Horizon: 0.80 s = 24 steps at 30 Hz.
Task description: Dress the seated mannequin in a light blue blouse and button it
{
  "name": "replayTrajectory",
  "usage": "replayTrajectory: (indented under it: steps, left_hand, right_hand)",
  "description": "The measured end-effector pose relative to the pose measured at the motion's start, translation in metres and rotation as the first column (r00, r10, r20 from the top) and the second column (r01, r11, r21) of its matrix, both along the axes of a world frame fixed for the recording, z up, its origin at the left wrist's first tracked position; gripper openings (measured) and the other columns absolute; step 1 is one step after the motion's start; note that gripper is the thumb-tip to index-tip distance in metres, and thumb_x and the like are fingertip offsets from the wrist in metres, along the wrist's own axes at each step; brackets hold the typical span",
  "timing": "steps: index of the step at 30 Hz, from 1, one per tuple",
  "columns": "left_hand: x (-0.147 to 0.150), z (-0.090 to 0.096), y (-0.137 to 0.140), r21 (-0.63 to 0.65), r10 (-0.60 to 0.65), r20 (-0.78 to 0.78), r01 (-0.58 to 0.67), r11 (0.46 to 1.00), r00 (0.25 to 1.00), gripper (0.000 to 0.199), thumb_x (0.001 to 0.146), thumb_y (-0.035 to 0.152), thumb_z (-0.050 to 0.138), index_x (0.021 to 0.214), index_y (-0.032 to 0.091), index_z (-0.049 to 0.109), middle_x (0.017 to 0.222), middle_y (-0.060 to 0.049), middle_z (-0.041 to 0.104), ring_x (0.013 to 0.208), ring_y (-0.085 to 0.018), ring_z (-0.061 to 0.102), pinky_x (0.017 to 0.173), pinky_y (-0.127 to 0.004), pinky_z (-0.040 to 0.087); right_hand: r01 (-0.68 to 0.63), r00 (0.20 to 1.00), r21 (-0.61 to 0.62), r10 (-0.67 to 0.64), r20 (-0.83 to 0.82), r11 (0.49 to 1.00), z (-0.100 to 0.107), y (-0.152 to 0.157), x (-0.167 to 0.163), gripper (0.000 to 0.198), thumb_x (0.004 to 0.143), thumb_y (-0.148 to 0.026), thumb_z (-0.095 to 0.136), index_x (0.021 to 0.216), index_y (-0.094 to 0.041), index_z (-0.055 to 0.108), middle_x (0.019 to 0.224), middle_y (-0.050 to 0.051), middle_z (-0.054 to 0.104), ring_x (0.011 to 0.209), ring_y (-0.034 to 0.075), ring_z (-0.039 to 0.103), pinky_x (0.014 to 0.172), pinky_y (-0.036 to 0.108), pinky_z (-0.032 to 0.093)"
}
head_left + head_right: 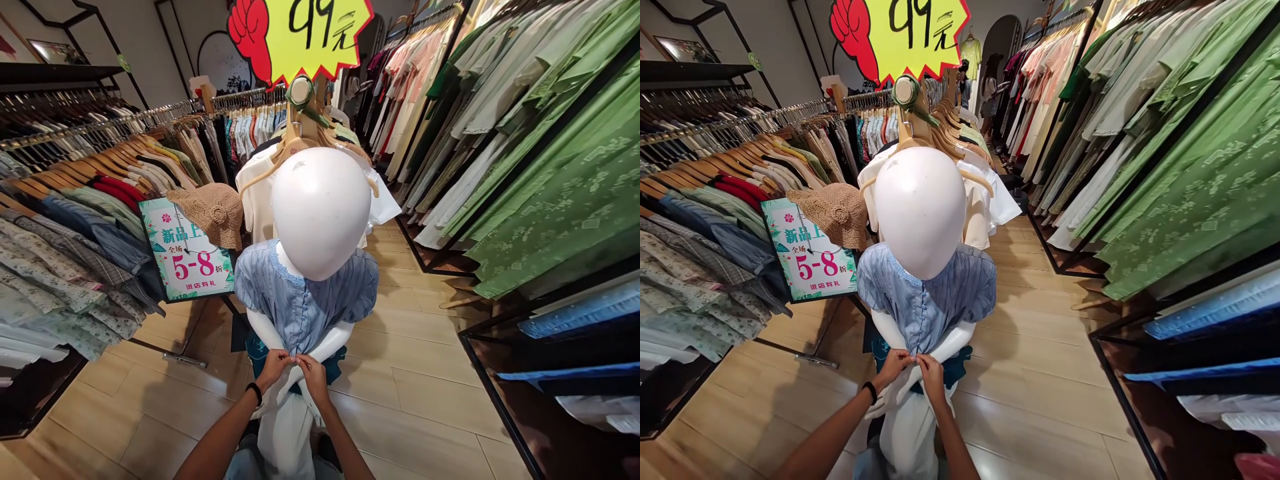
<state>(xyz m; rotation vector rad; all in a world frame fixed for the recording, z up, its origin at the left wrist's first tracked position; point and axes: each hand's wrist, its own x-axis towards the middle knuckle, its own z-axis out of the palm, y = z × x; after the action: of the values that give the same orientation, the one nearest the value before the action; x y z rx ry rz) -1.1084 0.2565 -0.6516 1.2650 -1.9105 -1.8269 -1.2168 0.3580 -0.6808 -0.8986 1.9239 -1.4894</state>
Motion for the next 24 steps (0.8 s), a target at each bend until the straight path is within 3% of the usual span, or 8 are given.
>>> replayTrajectory:
  steps: [9,18,24]
  left_hand:
    - [-0.0012,0.0013,-0.0028,-0.028,-0.056,-0.086,0.054,0.998,0.995,0.049,0.062,0.061,0.061,0.05,0.021,0.036,0.054,0.005,0.025,0.057,-0.011,0.023,0.058,-0.028,0.019]
    - [-0.0007,-0.0036,-0.0031,-0.009,-0.043,-0.109,0.042,0.999,0.993,0.051,0.065,0.063,0.061,0.051,0.021,0.036,0.053,0.005,0.027,0.056,-0.01,0.024,0.057,-0.028,0.021]
    - [-0.0015,-0.0014,-0.0001,0.024,-0.038,-0.077,0.04,0.999,0.996,0.054,0.058,0.067,0.065,0.049,0.02,0.04,0.054,0.004,0.031,0.058,-0.011,0.029,0.058,-0.028,0.026]
  right_hand:
    - [0.024,0.999,0.017,-0.025,0.038,1.0,0.0019,0.0008,0.0009,0.049,0.08,-0.059,0.054,0.088,-0.016,0.077,0.089,0.014,0.077,0.08,0.028,0.071,0.076,0.038,0.057]
    - [-0.013,1.0,0.015,0.013,-0.007,1.0,0.0038,-0.0011,0.002,0.046,0.083,-0.053,0.048,0.091,-0.016,0.075,0.096,0.014,0.075,0.089,0.028,0.07,0.084,0.039,0.054]
    - [-0.009,1.0,0.024,0.01,-0.021,1.0,0.0049,-0.0029,-0.0001,0.046,0.08,-0.056,0.05,0.084,-0.017,0.074,0.09,0.014,0.075,0.085,0.028,0.07,0.08,0.038,0.055]
